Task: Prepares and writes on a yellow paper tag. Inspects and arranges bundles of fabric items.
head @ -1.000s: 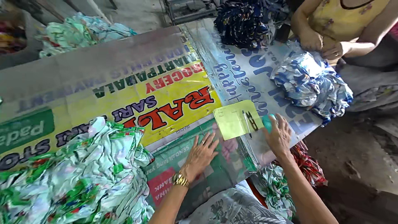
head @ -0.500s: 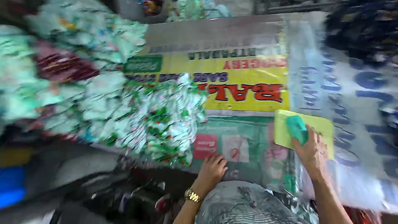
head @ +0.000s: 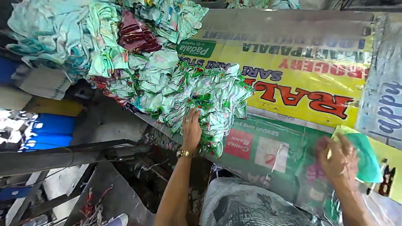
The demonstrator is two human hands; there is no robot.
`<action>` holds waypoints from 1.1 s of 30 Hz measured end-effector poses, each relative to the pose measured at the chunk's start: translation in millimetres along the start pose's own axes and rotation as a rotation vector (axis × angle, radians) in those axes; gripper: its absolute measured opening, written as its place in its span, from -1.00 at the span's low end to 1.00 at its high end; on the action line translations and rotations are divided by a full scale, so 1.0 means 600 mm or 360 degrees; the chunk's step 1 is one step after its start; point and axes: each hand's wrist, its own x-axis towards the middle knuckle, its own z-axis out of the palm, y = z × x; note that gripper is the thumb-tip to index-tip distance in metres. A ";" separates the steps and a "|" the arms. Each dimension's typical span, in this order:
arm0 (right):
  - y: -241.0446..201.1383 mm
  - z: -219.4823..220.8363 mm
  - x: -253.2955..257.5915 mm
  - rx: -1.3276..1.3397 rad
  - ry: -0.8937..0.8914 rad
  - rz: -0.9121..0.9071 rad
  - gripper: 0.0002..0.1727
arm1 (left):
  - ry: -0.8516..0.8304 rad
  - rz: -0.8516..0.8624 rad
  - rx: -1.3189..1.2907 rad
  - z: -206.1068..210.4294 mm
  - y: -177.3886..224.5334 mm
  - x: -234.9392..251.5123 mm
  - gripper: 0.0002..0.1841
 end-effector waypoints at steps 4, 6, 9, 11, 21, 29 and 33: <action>-0.147 0.066 -0.004 0.0299 -0.0258 -0.0257 -0.61 | -0.0103 0.0135 -0.0100 0.003 -0.021 0.106 -0.51; -0.230 0.114 -0.004 0.0429 -0.0316 -0.0414 -0.64 | -0.0257 0.0187 -0.0077 0.015 -0.034 0.155 -0.53; -0.354 0.184 0.013 0.0577 -0.0375 -0.0552 -0.61 | -0.0578 0.0222 -0.0012 0.018 -0.050 0.199 -0.65; -0.423 0.230 0.022 0.0502 -0.0367 -0.0730 -0.53 | -0.0783 0.0250 0.0010 0.000 -0.052 0.206 -0.72; -0.546 0.255 0.031 0.0659 -0.0409 -0.0575 -0.60 | -0.0217 0.0744 -0.0807 -0.038 -0.111 0.185 -0.71; -0.694 0.173 0.079 0.2544 0.0048 0.0600 -0.71 | 0.0023 0.1378 -0.0541 -0.162 -0.021 0.109 -0.67; -0.665 0.128 0.026 0.2419 0.0157 0.1169 -0.63 | -0.0816 0.1500 -0.1186 -0.168 0.045 0.069 -0.74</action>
